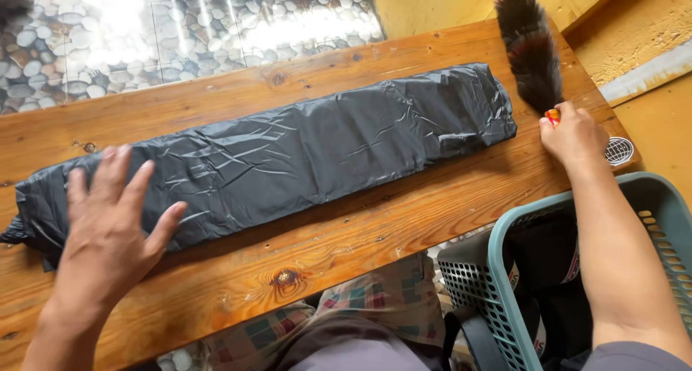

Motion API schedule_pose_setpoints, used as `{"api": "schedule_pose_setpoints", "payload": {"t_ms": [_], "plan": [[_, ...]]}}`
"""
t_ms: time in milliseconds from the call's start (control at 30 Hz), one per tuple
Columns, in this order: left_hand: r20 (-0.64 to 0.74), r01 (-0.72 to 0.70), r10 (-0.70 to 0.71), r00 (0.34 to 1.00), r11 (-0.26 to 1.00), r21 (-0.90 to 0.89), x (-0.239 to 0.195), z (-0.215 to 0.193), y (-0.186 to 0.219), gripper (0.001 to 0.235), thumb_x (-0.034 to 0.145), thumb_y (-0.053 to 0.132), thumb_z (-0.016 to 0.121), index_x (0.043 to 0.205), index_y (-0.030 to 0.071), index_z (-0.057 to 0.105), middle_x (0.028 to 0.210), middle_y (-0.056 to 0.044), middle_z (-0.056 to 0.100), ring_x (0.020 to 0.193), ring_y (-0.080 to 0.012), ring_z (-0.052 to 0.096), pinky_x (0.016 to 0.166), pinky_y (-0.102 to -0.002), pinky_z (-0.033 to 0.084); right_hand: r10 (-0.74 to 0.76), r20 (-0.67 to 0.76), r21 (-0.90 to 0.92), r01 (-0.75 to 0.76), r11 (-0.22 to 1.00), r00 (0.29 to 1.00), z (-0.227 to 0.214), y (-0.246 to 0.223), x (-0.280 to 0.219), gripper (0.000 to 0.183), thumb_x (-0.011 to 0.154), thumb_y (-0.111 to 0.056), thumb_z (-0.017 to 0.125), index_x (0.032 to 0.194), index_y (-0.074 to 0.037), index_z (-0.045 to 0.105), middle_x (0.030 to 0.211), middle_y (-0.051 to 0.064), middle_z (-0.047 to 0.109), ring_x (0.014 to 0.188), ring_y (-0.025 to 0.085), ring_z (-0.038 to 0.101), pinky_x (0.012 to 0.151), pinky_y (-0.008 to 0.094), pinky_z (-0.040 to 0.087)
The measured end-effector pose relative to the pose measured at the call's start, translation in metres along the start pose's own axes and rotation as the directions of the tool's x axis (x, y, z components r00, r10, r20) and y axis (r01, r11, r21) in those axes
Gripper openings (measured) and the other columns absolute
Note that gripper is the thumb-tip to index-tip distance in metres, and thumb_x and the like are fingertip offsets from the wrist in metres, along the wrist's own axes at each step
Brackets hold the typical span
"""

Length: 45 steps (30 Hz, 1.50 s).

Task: The person cleans a black plastic package with a feather duster on a wooden table, then places it in a basket. They retrieve a larger black package, unfold it, and clean it with the duster before folding it back up.

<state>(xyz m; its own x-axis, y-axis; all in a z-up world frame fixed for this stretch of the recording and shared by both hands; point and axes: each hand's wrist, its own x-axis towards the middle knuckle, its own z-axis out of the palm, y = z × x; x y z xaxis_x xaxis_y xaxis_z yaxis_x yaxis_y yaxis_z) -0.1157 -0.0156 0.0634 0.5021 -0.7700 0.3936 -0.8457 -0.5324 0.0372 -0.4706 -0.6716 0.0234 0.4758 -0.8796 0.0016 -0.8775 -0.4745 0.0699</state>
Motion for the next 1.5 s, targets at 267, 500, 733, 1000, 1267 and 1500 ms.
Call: {"api": "schedule_pose_setpoints", "payload": {"t_ms": [267, 500, 733, 1000, 1267, 1500], "plan": [[0.248, -0.179, 0.259, 0.934, 0.935, -0.305, 0.115, 0.054, 0.114, 0.086, 0.101, 0.067, 0.041, 0.158, 0.004, 0.034, 0.167, -0.025, 0.024, 0.157, -0.0353, 0.015, 0.125, -0.054, 0.001, -0.667, -0.452, 0.057, 0.765, 0.641, 0.592, -0.051, -0.128, -0.044, 0.062, 0.103, -0.045, 0.060, 0.152, -0.007, 0.055, 0.144, 0.022, 0.058, 0.134, 0.042, 0.052, 0.109, 0.057, 0.040], [0.250, -0.150, 0.224, 0.942, 0.947, -0.282, 0.152, 0.128, 0.153, 0.092, 0.101, 0.072, 0.034, 0.158, 0.001, 0.033, 0.165, -0.025, 0.028, 0.156, -0.0362, 0.018, 0.124, -0.059, 0.005, -0.701, -0.162, 0.127, 0.720, 0.683, 0.694, -0.012, -0.159, -0.005, 0.070, 0.104, -0.062, 0.035, 0.160, -0.021, 0.039, 0.164, 0.015, 0.039, 0.155, 0.036, 0.021, 0.121, 0.060, 0.008], [0.285, -0.109, 0.166, 0.944, 0.973, -0.205, 0.148, 0.115, 0.150, 0.089, 0.100, 0.075, 0.035, 0.159, 0.009, 0.042, 0.165, -0.022, 0.036, 0.157, -0.0341, 0.026, 0.127, -0.056, 0.010, -0.606, -0.252, 0.246, 0.655, 0.714, 0.755, 0.028, -0.140, 0.026, 0.053, 0.109, -0.062, 0.043, 0.152, -0.032, 0.053, 0.149, -0.002, 0.054, 0.144, 0.025, 0.042, 0.121, 0.052, 0.025], [0.343, 0.050, -0.023, 0.939, 0.996, -0.069, 0.107, 0.096, 0.073, 0.084, 0.102, 0.073, 0.032, 0.160, 0.013, 0.042, 0.166, -0.020, 0.036, 0.157, -0.0340, 0.026, 0.127, -0.057, 0.010, -0.635, -0.252, 0.289, 0.683, 0.671, 0.730, 0.050, -0.133, 0.039, 0.047, 0.116, -0.042, 0.035, 0.158, -0.027, 0.049, 0.156, 0.004, 0.050, 0.150, 0.030, 0.036, 0.119, 0.063, 0.025], [0.343, 0.250, -0.310, 0.887, 0.946, 0.207, 0.018, 0.067, -0.047, 0.083, 0.103, 0.075, 0.027, 0.164, 0.019, 0.038, 0.168, -0.017, 0.036, 0.160, -0.0310, 0.025, 0.129, -0.054, 0.011, -0.593, -0.181, 0.284, 0.619, 0.732, 0.784, 0.049, -0.130, 0.038, 0.047, 0.116, -0.045, 0.032, 0.159, -0.033, 0.045, 0.160, -0.001, 0.045, 0.153, 0.027, 0.033, 0.124, 0.063, 0.018], [0.266, 0.364, -0.374, 0.888, 0.927, 0.087, -0.008, 0.066, -0.076, 0.087, 0.105, 0.075, 0.026, 0.163, 0.012, 0.039, 0.168, -0.019, 0.036, 0.159, -0.0341, 0.024, 0.128, -0.058, 0.010, -0.596, -0.096, 0.234, 0.600, 0.765, 0.797, 0.035, -0.134, 0.037, 0.050, 0.116, -0.049, 0.027, 0.161, -0.033, 0.042, 0.165, 0.000, 0.040, 0.156, 0.030, 0.028, 0.125, 0.065, 0.013]]}}
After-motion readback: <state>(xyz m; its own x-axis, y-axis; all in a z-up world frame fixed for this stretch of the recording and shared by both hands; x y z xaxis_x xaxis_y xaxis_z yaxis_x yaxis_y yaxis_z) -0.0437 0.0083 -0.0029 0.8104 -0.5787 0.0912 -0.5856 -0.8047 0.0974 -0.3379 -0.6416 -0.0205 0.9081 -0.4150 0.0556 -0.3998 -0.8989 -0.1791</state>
